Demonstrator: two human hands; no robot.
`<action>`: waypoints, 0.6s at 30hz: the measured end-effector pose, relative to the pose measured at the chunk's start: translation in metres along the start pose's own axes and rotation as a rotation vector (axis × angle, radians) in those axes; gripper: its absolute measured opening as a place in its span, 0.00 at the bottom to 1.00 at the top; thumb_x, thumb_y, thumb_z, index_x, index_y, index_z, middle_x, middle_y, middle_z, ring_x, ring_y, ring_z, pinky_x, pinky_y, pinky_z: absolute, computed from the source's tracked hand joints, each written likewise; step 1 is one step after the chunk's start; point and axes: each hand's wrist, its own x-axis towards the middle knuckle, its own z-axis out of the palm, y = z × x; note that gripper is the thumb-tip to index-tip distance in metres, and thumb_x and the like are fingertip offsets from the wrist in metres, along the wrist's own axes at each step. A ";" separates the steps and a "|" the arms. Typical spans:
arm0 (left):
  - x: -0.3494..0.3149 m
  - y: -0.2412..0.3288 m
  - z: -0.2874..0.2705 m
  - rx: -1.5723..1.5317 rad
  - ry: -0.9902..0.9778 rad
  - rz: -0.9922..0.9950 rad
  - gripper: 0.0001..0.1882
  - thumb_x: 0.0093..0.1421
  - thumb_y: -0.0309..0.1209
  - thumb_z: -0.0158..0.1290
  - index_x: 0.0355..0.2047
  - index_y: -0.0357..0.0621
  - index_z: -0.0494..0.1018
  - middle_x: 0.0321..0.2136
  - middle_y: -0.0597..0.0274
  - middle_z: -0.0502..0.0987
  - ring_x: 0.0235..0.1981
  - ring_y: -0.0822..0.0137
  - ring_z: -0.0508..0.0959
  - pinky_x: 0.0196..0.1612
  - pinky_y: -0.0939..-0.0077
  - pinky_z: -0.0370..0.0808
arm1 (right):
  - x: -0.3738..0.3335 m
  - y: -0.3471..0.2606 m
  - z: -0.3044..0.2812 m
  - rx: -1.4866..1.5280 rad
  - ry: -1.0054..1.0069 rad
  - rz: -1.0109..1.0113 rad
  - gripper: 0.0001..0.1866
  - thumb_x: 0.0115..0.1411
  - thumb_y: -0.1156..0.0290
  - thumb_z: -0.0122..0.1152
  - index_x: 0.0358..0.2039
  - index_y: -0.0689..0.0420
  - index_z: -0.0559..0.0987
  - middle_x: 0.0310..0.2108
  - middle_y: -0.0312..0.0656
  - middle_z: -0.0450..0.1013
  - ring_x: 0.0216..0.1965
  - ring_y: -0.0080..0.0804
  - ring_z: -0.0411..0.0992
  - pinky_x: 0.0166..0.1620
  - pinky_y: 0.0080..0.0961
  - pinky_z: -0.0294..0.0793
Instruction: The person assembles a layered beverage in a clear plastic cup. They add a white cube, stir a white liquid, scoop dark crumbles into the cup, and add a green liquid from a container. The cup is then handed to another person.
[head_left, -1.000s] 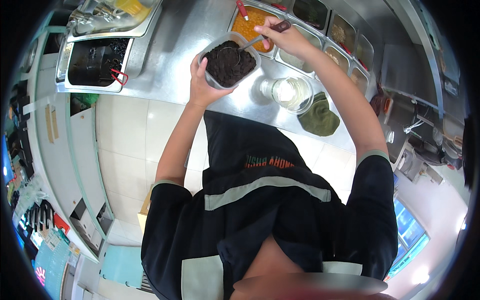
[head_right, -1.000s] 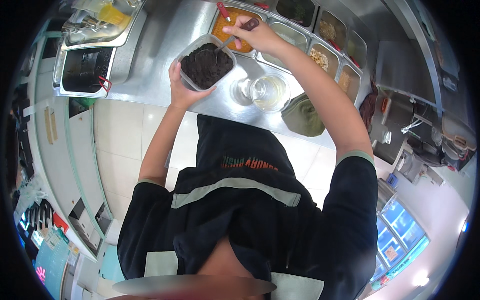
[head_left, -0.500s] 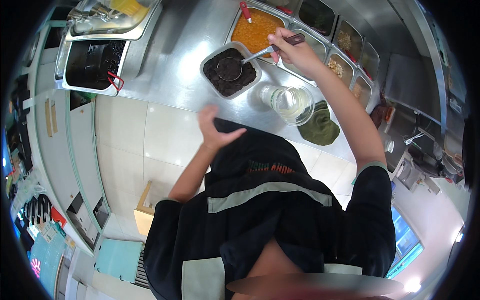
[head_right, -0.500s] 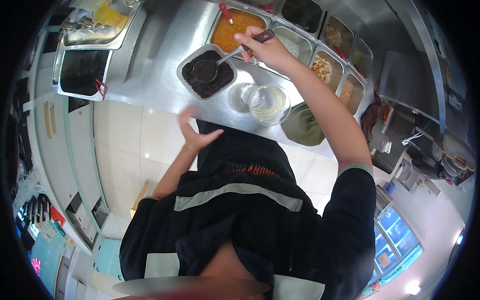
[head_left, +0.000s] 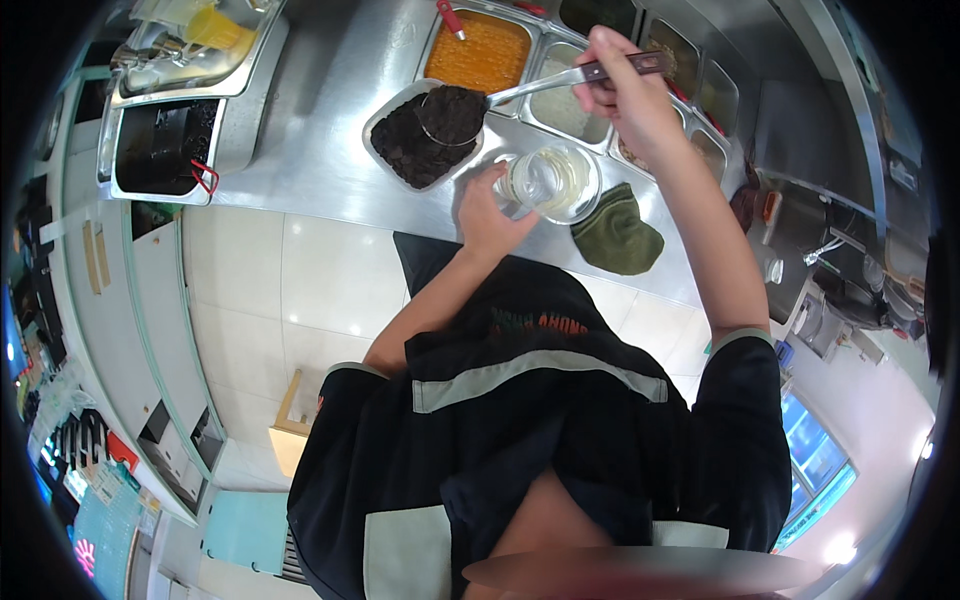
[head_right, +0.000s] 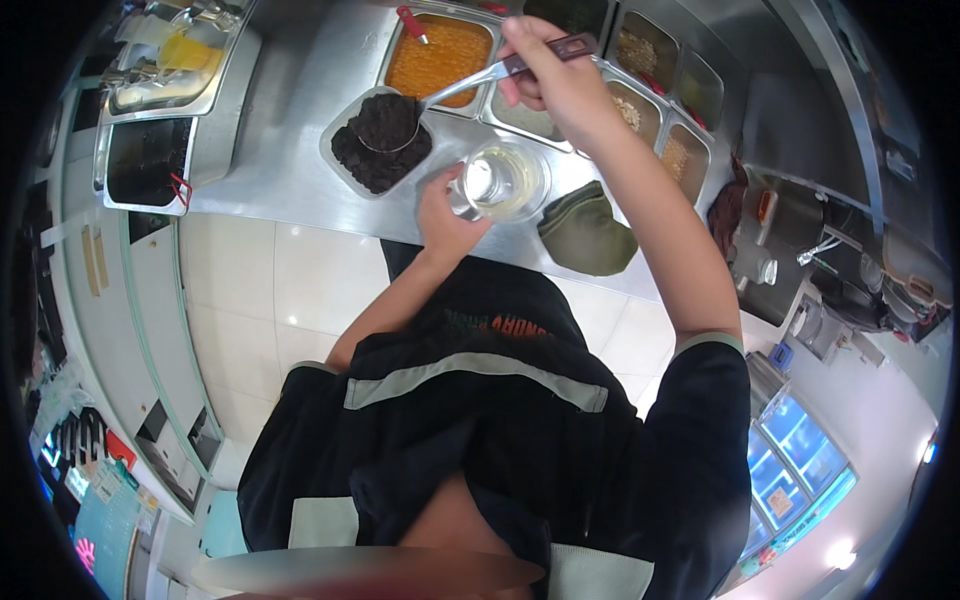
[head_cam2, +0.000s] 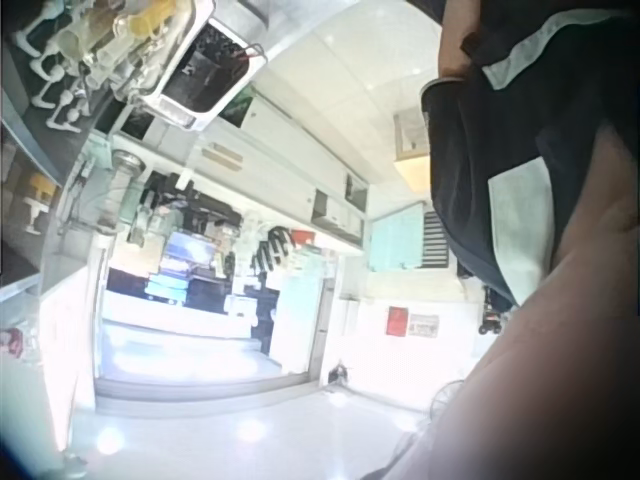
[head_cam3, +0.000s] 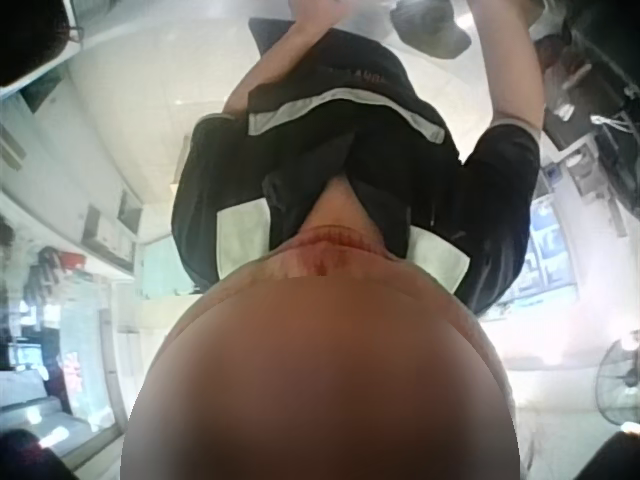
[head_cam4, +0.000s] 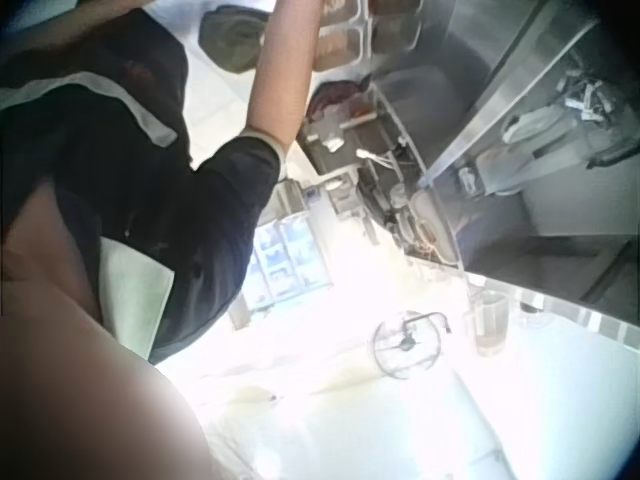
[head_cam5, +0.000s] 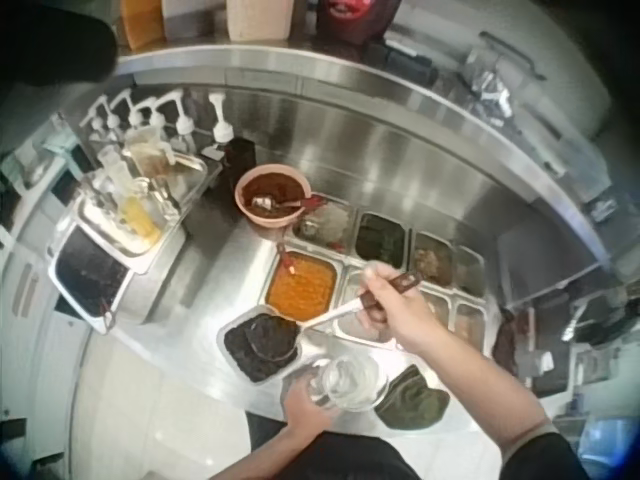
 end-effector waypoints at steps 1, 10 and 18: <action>0.001 0.001 -0.003 -0.010 -0.003 0.027 0.39 0.34 0.40 0.68 0.47 0.39 0.65 0.41 0.52 0.73 0.43 0.52 0.73 0.46 0.61 0.70 | -0.006 -0.007 -0.006 0.010 0.023 -0.022 0.20 0.63 0.52 0.51 0.33 0.59 0.72 0.15 0.34 0.66 0.14 0.15 0.60 0.19 0.15 0.54; 0.028 0.026 -0.042 -0.096 0.011 0.415 0.39 0.32 0.35 0.64 0.47 0.38 0.62 0.40 0.48 0.70 0.41 0.49 0.71 0.42 0.60 0.71 | -0.081 -0.082 -0.055 0.111 0.381 -0.106 0.21 0.65 0.50 0.46 0.30 0.55 0.73 0.13 0.34 0.63 0.12 0.13 0.51 0.15 0.11 0.45; 0.070 0.053 -0.048 -0.300 0.045 0.459 0.40 0.31 0.35 0.65 0.46 0.34 0.62 0.36 0.49 0.73 0.34 0.54 0.78 0.38 0.69 0.75 | -0.126 -0.132 -0.047 0.049 0.521 -0.197 0.20 0.65 0.50 0.47 0.30 0.55 0.73 0.14 0.33 0.62 0.13 0.14 0.55 0.16 0.12 0.45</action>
